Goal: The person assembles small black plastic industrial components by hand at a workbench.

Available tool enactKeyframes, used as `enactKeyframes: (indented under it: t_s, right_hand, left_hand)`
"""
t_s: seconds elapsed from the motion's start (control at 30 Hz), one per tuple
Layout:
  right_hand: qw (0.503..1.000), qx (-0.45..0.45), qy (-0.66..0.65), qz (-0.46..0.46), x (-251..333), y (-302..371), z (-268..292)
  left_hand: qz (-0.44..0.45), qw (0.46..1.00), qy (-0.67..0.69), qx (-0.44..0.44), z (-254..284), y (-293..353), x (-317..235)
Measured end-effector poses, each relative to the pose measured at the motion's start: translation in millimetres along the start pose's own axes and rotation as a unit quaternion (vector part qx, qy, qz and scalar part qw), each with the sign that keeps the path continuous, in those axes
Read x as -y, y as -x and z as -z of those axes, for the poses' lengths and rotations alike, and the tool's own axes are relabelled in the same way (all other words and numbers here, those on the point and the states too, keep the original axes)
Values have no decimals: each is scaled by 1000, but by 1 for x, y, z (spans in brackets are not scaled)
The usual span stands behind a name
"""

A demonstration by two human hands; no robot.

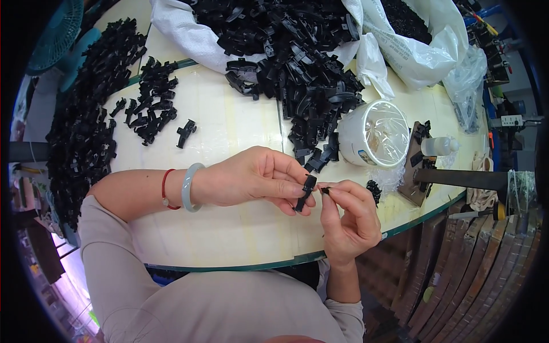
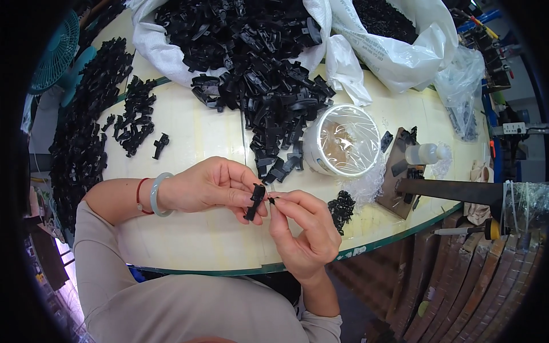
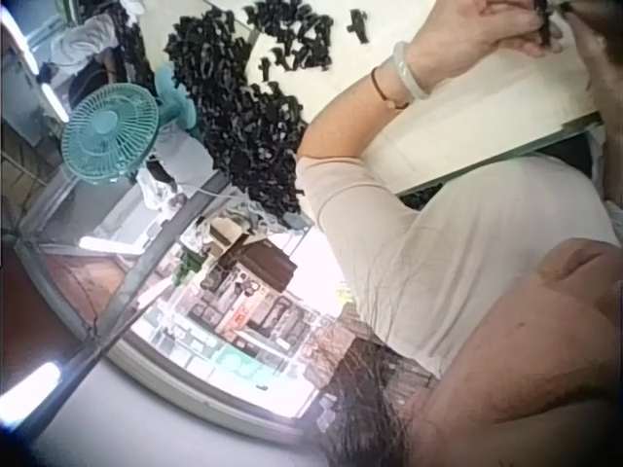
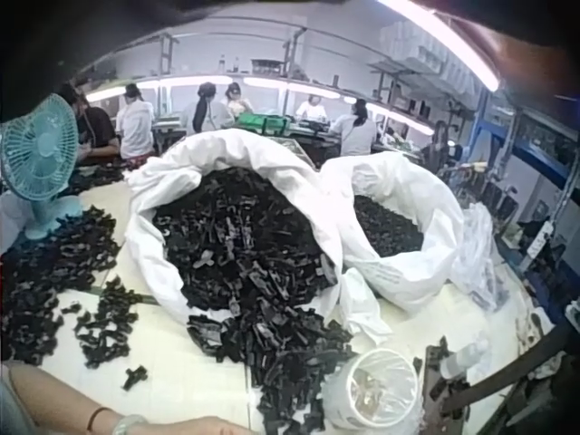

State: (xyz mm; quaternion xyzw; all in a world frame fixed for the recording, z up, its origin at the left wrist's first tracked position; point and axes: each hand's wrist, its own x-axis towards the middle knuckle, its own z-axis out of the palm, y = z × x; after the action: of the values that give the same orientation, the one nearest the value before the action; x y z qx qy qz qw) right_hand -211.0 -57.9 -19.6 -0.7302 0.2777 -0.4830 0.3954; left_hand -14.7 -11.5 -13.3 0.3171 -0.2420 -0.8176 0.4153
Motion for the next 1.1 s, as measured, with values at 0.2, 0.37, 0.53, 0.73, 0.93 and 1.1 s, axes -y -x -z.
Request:
enactKeyframes:
  t_s: [0.2, 0.37, 0.53, 0.73, 0.93, 1.1]
  right_hand:
    - [998, 19, 42, 32, 0, -4, 1]
    - [998, 21, 43, 37, 1, -6, 1]
    - [999, 35, 27, 5, 7, -5, 0]
    - [999, 46, 25, -13, 9, -4, 1]
    - [998, 49, 36, -1, 6, -6, 1]
    - [995, 54, 65, 50, 2, -11, 1]
  left_hand:
    - [-50, 998, -26, -28, -2, 1, 5]
    - [-94, 991, -63, -77, -7, 2, 9]
    - [-109, 989, -62, -82, -7, 2, 13]
    - [-118, 986, -66, -93, -8, 2, 17]
    - [-133, 983, -75, -101, -6, 2, 20]
    - [-129, 976, -120, -127, -8, 3, 17]
